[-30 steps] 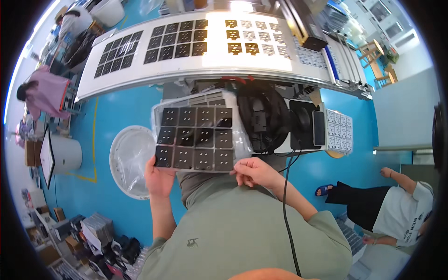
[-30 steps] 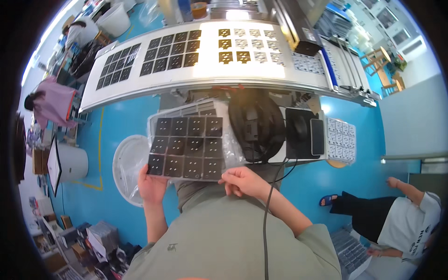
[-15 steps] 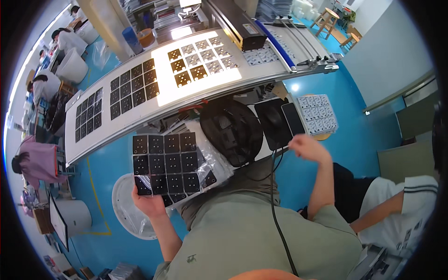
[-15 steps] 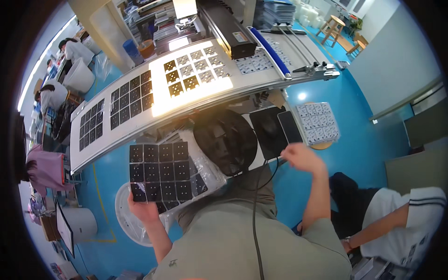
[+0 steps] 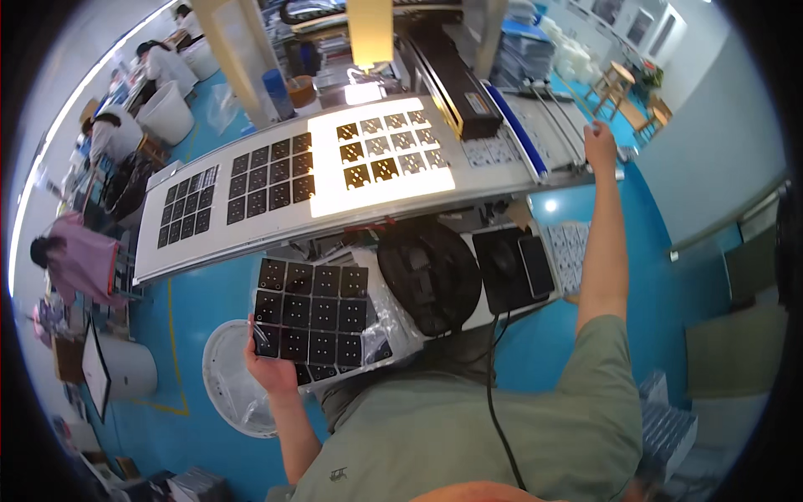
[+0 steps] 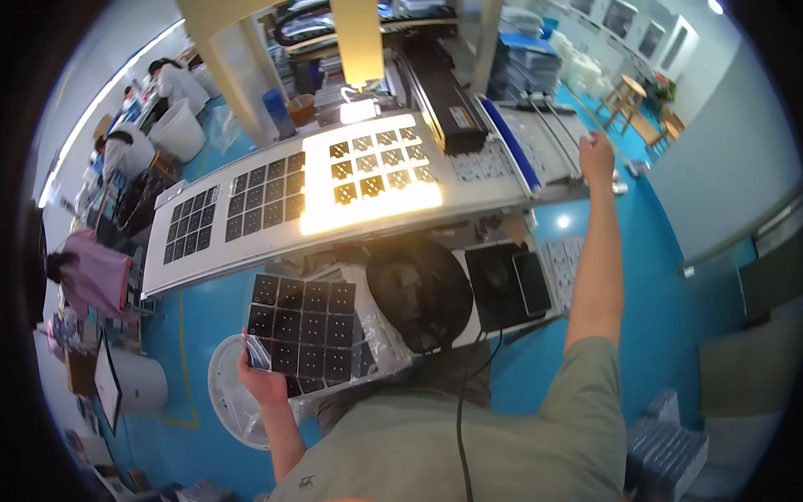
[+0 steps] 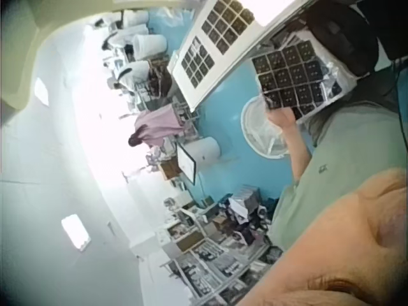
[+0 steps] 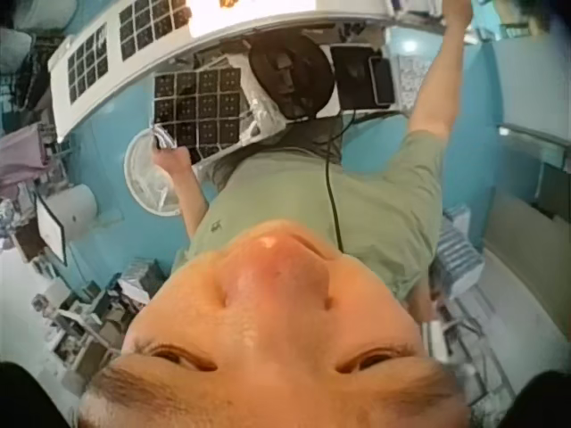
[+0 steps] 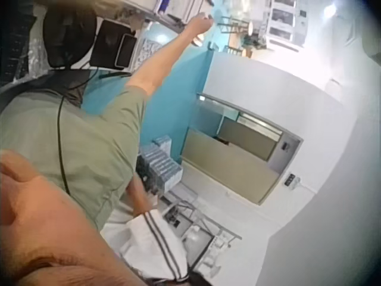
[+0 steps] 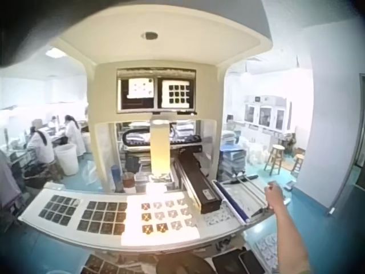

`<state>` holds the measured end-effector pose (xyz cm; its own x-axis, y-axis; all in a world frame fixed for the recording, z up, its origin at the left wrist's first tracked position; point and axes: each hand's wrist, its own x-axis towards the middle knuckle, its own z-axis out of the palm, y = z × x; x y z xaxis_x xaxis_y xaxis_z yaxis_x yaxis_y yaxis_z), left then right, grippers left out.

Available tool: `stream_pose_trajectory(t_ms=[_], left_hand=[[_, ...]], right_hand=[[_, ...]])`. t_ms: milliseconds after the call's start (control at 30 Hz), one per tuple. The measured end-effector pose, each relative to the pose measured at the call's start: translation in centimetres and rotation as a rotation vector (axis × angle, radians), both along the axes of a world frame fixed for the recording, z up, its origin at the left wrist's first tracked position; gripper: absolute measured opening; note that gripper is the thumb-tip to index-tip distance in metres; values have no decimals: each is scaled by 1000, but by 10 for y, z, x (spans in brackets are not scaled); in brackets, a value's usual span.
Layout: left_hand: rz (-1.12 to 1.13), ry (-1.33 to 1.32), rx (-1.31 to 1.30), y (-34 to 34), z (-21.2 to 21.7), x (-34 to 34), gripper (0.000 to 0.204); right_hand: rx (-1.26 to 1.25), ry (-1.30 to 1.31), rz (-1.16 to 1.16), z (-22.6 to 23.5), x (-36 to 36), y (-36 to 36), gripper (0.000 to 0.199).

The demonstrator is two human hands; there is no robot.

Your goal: Assembling small solar cells onto a grid and applying protective film on a production line.

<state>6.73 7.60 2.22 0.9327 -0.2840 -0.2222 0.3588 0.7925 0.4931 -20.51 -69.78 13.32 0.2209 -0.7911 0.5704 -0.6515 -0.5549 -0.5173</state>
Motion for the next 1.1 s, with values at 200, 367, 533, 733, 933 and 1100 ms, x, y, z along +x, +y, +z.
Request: stream_pose_trajectory(t_ms=[200, 367, 533, 733, 933, 1100], left_hand=[[-62, -67, 19, 5, -1, 2, 55], [7, -4, 51, 6, -12, 1, 55], [-9, -23, 15, 1, -11, 1, 56], [-16, 2, -40, 1, -6, 2, 54], [-55, -23, -16, 4, -9, 5, 54], [-63, -8, -18, 0, 0, 3, 54]], right_hand=[[168, 622, -301, -30, 29, -34, 67], [243, 708, -325, -5, 37, -10, 78], [321, 853, -299, 5, 36, -1, 76], [365, 794, -312, -12, 31, -24, 82], [340, 808, -319, -15, 30, -30, 85], [332, 803, -325, -13, 39, -20, 86]])
